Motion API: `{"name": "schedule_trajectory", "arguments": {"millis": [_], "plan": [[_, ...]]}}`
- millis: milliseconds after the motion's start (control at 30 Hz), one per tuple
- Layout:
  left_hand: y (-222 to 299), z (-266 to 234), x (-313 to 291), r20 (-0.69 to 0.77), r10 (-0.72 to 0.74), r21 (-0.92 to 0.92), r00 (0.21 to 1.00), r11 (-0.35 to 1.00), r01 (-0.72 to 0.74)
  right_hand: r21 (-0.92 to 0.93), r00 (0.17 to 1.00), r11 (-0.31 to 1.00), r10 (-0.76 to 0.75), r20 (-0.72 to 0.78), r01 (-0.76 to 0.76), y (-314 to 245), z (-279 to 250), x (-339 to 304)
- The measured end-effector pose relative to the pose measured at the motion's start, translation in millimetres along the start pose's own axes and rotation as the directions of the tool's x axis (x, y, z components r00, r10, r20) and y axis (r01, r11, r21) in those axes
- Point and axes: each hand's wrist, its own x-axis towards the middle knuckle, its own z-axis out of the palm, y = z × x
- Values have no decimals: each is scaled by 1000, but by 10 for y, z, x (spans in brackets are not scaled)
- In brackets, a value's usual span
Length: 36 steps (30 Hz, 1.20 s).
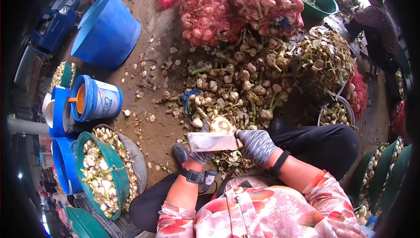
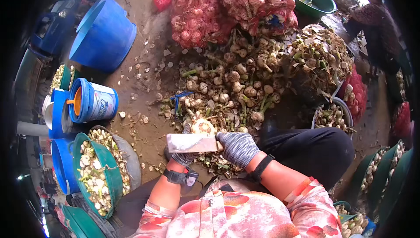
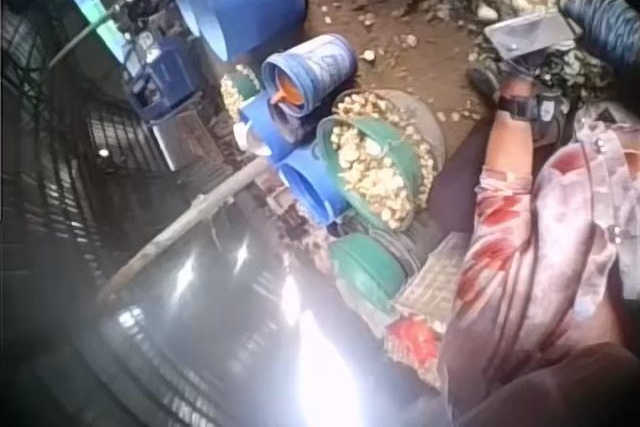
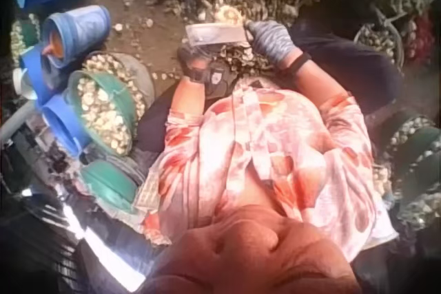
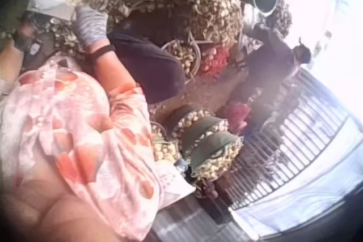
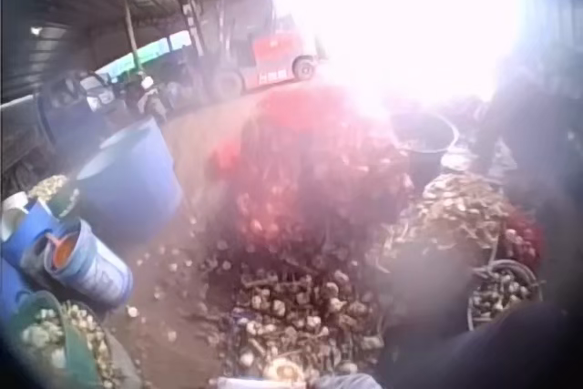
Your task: The person trims garlic bulbs one at a time with a cleaver, tossing the bulbs into a green basket and the discarded stems onto a pile on the ground.
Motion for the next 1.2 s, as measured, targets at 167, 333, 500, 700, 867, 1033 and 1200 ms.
{"name": "schedule_trajectory", "arguments": {"millis": [167, 333, 500, 700, 867, 1033, 1200], "plan": [[110, 269, -264, -177, 184, 165, 967, 974, -155, -19, 1000, 1000, -21, 22, 22, 53, 130, -172], [929, 569, -374, -87, 42, -885, 995, 455, -97, 197, 860, 853, 504, -74, -483, 1214, 319, 34], [761, 358, -303, -342, 158, -364, 926, 887, -286, 849, 962, 483, 255, 99, -215, 317, -82, -136], [871, 459, -233, -501, 497, 250, 708, 867, -431, 966, 984, 189, 64, 166, -176, 81, 39, -254], [572, 444, -250, -118, -102, -951, 988, 297, -83, 766, 987, 630, -6, -158, 127, 22, 111, -235], [30, 437, -230, -301, -17, -341, 954, 936, -91, 204, 979, 961, -168, -112, 188, -8, -76, -299], [211, 329, -326, -403, 178, 518, 898, 853, 63, 28, 987, 991, -130, -90, 133, -66, -150, -266]]}}
